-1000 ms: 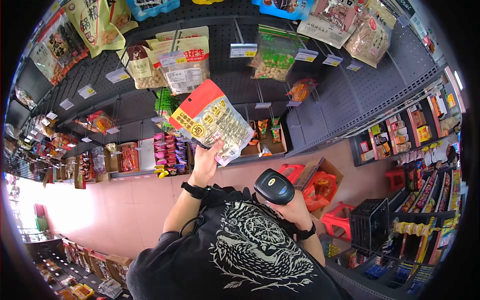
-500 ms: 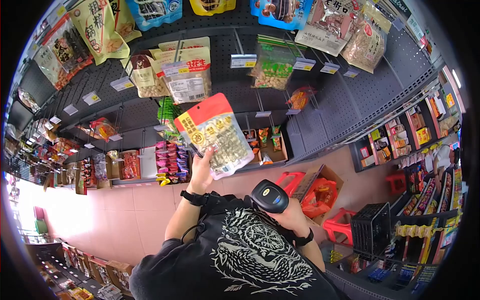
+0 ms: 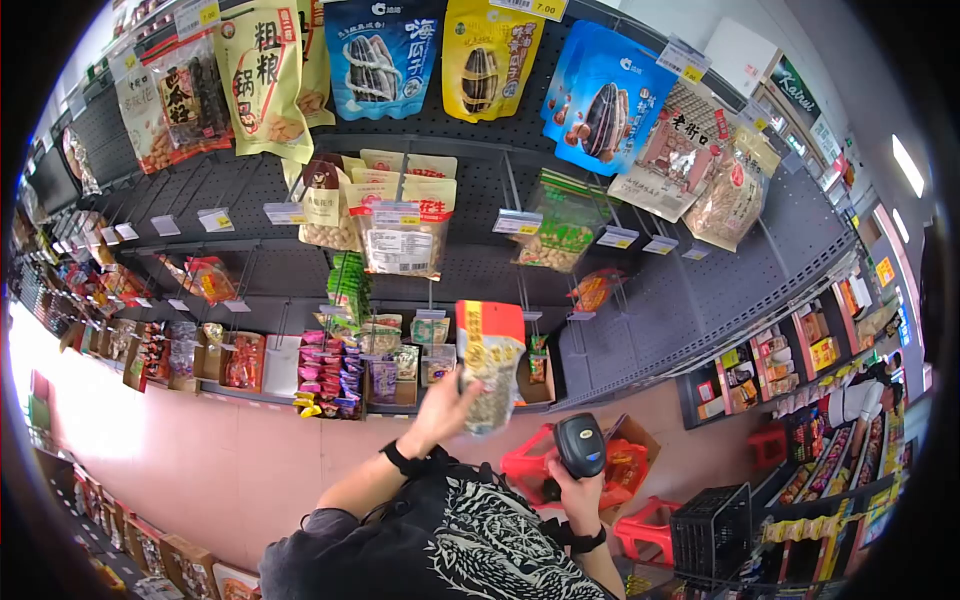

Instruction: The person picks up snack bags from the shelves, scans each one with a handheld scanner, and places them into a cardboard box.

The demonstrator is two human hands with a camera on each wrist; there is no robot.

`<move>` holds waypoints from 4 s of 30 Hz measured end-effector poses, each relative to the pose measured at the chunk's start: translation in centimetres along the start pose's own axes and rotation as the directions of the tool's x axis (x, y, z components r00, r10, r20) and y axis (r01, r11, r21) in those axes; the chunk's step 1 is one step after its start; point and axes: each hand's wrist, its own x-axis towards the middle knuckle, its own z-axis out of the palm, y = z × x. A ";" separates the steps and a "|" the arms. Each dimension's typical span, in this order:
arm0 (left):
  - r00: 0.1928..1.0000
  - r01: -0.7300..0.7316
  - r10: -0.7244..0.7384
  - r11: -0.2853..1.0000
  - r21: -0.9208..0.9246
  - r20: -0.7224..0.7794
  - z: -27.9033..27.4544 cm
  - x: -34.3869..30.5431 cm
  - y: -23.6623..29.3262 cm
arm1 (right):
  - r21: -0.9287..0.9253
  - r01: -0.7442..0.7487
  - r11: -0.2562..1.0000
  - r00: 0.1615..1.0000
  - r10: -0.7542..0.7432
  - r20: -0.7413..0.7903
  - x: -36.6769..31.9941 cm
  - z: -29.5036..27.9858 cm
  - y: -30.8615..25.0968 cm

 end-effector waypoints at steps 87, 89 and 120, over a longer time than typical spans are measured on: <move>0.968 0.025 0.018 0.985 -0.169 0.249 12.5 10.3 -7.7 | 0.855 -0.087 0.511 0.815 0.531 -0.234 -6.4 -10.9 5.7; 0.829 0.195 -0.187 0.980 0.042 0.527 18.7 8.5 -11.4 | 0.857 -0.059 0.513 0.799 0.539 -0.267 -7.0 -13.1 7.0; 0.658 -0.407 -0.029 0.827 0.387 0.753 50.0 -4.1 -12.7 | 0.831 -0.040 0.555 0.620 0.665 -0.415 -10.5 -33.1 13.5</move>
